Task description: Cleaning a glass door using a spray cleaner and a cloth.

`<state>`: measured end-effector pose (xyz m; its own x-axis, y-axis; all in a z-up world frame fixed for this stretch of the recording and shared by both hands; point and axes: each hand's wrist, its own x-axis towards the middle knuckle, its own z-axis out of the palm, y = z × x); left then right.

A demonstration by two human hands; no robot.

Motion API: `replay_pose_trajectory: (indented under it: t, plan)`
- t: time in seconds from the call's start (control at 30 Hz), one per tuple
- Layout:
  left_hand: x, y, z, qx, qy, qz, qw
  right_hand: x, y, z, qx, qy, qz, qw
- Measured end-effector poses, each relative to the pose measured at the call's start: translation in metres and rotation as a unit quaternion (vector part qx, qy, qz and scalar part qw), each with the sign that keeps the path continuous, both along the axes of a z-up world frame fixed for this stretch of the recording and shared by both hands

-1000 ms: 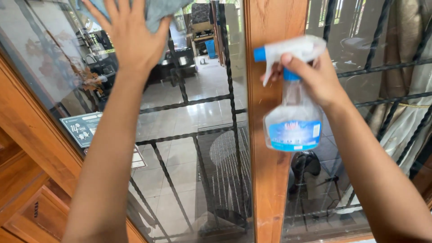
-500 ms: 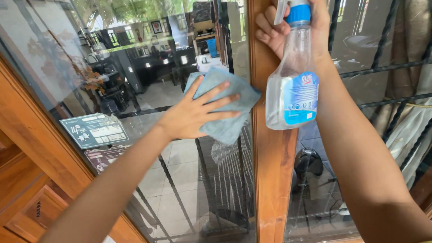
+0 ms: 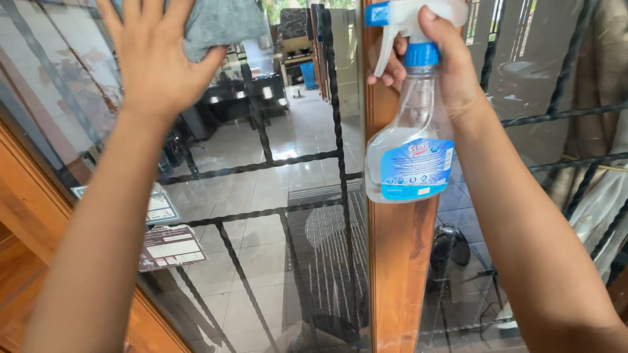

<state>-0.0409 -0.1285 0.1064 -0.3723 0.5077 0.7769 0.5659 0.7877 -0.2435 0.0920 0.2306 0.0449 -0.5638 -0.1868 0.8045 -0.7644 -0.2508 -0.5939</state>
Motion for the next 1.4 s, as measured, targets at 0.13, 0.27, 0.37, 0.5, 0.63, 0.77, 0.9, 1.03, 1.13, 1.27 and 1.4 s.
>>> replay_pose_trajectory:
  t: [0.13,0.27,0.37,0.5,0.63,0.77,0.9,1.03,1.13,1.27,1.4]
  plan:
    - [0.032,0.034,-0.037,0.074,0.058,-0.043,0.995,-0.005,0.006,-0.003,-0.007,0.005,-0.008,1.000]
    - [0.039,0.049,-0.117,-0.110,0.117,-0.144,0.977,-0.008,0.009,-0.005,-0.003,0.009,0.013,1.000]
    - [0.036,0.043,-0.182,-0.288,0.079,-0.218,0.929,-0.003,0.001,-0.003,0.008,0.027,-0.020,0.999]
    - [0.016,0.015,-0.176,-0.446,0.058,-0.244,0.859,-0.003,0.000,-0.001,0.014,0.021,-0.031,0.999]
    - [-0.010,-0.022,-0.120,-0.523,0.034,-0.271,0.807,0.000,-0.005,-0.001,0.015,0.009,-0.029,0.999]
    - [-0.003,-0.069,-0.050,-0.293,0.114,-0.166,0.935,0.002,-0.009,0.000,0.019,0.023,-0.042,0.999]
    - [-0.009,-0.079,-0.065,-0.076,0.106,-0.048,0.990,-0.002,-0.007,-0.005,0.016,0.029,-0.049,0.998]
    - [-0.009,-0.041,-0.110,0.175,0.094,0.011,0.980,-0.005,-0.008,-0.005,0.008,0.037,-0.053,0.998]
    - [0.003,-0.018,-0.150,0.116,0.085,-0.012,0.990,-0.005,-0.009,-0.009,-0.004,0.037,-0.056,0.998]
    - [0.043,-0.003,-0.156,-0.386,0.013,-0.024,0.922,-0.003,-0.011,-0.008,-0.014,0.034,-0.062,0.997]
    - [0.007,-0.014,-0.126,-0.546,-0.023,-0.111,0.830,-0.001,-0.015,-0.006,-0.020,0.023,-0.064,0.997]
